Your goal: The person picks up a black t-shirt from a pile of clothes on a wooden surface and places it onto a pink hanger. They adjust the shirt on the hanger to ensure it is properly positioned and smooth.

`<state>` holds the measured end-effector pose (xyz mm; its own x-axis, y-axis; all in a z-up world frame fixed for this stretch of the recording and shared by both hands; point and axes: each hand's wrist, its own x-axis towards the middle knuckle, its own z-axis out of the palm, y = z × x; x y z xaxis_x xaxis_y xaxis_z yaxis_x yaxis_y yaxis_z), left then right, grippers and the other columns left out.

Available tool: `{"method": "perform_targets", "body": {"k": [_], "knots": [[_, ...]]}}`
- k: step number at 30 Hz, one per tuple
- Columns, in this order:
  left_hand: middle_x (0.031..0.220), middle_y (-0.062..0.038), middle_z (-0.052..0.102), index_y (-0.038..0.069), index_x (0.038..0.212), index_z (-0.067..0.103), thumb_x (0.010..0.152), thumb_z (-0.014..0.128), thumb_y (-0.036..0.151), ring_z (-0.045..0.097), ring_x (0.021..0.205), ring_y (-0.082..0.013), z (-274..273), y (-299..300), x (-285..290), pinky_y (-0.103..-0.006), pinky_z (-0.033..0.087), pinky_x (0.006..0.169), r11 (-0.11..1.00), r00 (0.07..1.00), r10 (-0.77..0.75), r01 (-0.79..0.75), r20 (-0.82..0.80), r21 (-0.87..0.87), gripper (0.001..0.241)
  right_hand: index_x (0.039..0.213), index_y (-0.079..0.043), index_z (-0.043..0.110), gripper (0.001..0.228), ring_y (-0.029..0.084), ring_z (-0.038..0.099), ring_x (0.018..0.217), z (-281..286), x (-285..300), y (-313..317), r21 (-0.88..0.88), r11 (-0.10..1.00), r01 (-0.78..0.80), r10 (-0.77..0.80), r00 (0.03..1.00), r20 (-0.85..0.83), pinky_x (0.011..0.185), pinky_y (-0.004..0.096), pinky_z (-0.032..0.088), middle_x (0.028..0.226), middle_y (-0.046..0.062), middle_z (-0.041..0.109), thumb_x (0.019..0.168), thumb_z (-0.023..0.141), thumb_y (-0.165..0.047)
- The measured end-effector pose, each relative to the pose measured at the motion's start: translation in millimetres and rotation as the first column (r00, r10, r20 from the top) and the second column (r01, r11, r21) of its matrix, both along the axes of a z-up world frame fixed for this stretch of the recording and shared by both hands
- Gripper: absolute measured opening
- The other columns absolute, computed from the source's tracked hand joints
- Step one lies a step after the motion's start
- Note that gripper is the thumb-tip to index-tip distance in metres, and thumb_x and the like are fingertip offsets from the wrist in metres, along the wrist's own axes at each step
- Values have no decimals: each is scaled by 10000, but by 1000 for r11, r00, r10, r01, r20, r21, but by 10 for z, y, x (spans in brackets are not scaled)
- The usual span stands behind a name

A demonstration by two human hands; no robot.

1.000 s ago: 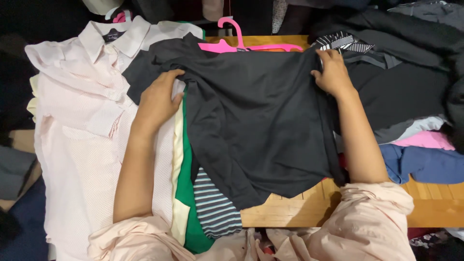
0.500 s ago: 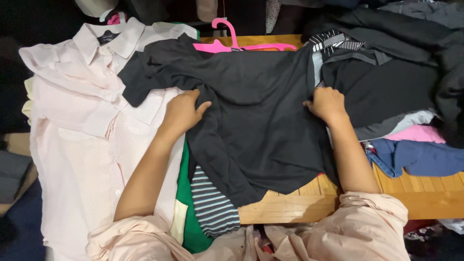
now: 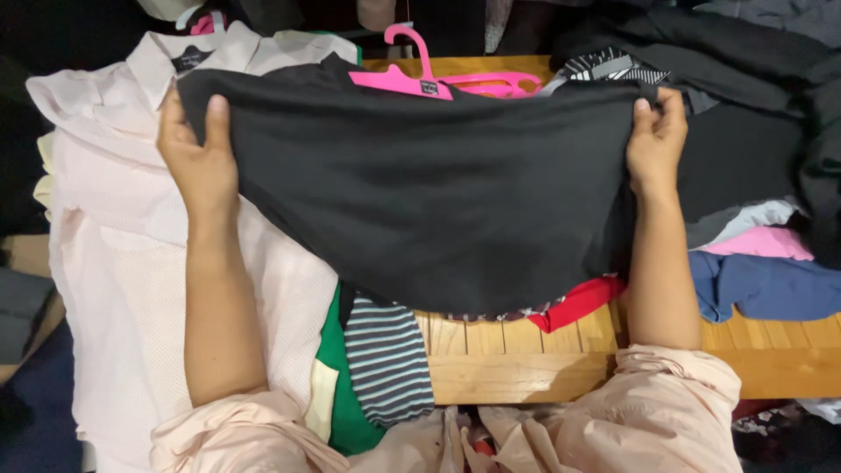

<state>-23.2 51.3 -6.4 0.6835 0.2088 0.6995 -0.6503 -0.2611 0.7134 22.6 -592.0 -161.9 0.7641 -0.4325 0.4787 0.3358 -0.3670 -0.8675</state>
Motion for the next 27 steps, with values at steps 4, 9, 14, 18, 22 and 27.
{"method": "perform_targets", "body": {"k": [4,9,14,18,22,27], "knots": [[1100,-85,723,60,1183,652,1033,651,49,676,1026,-205,-561,334,403,-322,511,935,948,974,218,-198,-55,249,150,1255,-90,543,231,131,461,872,239,-212,498,-276,961,24,-11,999,47,828,289,421,992,25,502,1054,587,14],[1049,-209,742,37,1234,723,974,836,496,719,996,-410,-784,563,451,-505,572,827,758,780,439,-56,-446,650,540,1211,-47,689,305,406,710,951,491,-403,671,-673,740,0,-88,991,-96,846,489,562,1012,173,696,934,782,42],[920,-260,785,-31,1046,785,859,775,598,745,942,-445,366,204,-371,-491,549,889,720,470,430,337,-771,607,656,1166,-94,757,392,431,709,1034,900,-816,700,-803,548,-235,-291,846,-446,875,547,554,1060,156,743,932,807,-405],[718,-223,777,-76,970,790,779,857,392,769,827,-387,235,52,-297,-465,565,862,638,428,372,527,-824,561,510,1002,-217,856,497,439,761,1012,881,-806,914,-780,378,-499,-564,545,-621,820,526,598,1010,165,821,799,746,-657],[940,-233,784,-41,1046,782,827,857,202,741,915,-318,-327,320,-47,-420,564,840,753,550,80,513,-832,412,336,1152,-112,825,614,403,736,1132,753,-728,1177,-728,314,-609,-577,487,-656,916,516,575,1157,184,803,774,782,-594],[1211,-133,716,26,1308,645,1002,695,50,636,1106,-161,-251,86,-36,-381,536,1002,812,729,-463,577,-504,87,311,1031,-113,835,391,415,768,930,-456,-132,693,-773,265,-577,-574,549,-607,749,557,574,939,162,807,770,769,-397]]}}
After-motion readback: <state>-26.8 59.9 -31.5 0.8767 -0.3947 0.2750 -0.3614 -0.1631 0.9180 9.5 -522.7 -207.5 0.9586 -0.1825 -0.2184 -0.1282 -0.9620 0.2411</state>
